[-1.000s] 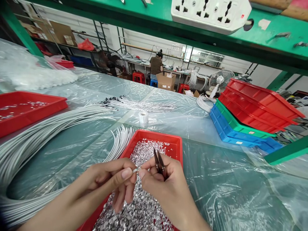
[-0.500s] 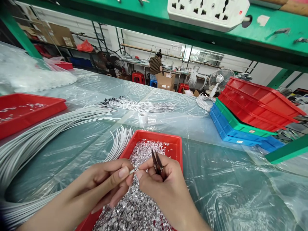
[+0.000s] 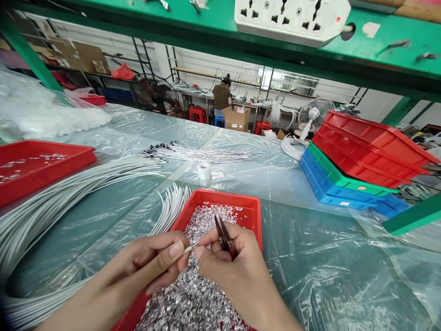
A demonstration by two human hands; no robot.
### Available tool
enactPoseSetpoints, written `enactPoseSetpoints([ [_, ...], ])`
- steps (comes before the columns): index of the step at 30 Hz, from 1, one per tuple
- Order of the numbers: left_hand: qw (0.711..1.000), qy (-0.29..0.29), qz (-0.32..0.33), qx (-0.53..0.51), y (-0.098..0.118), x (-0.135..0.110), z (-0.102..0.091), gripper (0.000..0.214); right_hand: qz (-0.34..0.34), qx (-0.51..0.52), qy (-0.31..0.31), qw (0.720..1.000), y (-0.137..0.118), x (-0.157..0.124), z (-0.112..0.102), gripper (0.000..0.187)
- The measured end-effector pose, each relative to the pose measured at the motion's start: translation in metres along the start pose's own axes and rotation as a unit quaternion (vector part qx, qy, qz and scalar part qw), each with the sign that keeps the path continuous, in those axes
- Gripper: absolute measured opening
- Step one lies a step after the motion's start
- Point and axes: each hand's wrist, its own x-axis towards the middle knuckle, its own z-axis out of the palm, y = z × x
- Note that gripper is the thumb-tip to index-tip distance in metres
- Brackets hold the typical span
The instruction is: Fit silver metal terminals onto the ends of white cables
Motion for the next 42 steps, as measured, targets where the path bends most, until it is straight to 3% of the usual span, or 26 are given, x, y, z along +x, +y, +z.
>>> enactPoseSetpoints([
  [14,0.999,-0.023,-0.017,-0.021,0.001,-0.001,-0.001,0.038,-0.003,-0.018,-0.011,1.000,0.002,0.002,-0.004,0.008],
  [26,0.998,-0.019,-0.064,-0.010,0.009,-0.008,-0.003,0.040,-0.026,-0.028,-0.027,0.999,0.010,0.012,-0.008,0.007],
  [29,0.997,0.009,-0.079,0.007,0.014,-0.012,-0.006,0.038,-0.028,-0.031,-0.023,0.999,0.014,0.020,-0.011,0.006],
  [34,0.996,0.036,-0.074,0.036,0.022,-0.009,-0.004,0.026,-0.061,-0.063,-0.006,0.996,0.016,0.025,-0.015,0.010],
  [42,0.993,0.026,-0.029,0.115,0.019,-0.007,-0.003,0.020,-0.084,-0.075,0.013,0.994,0.017,0.024,-0.019,0.021],
])
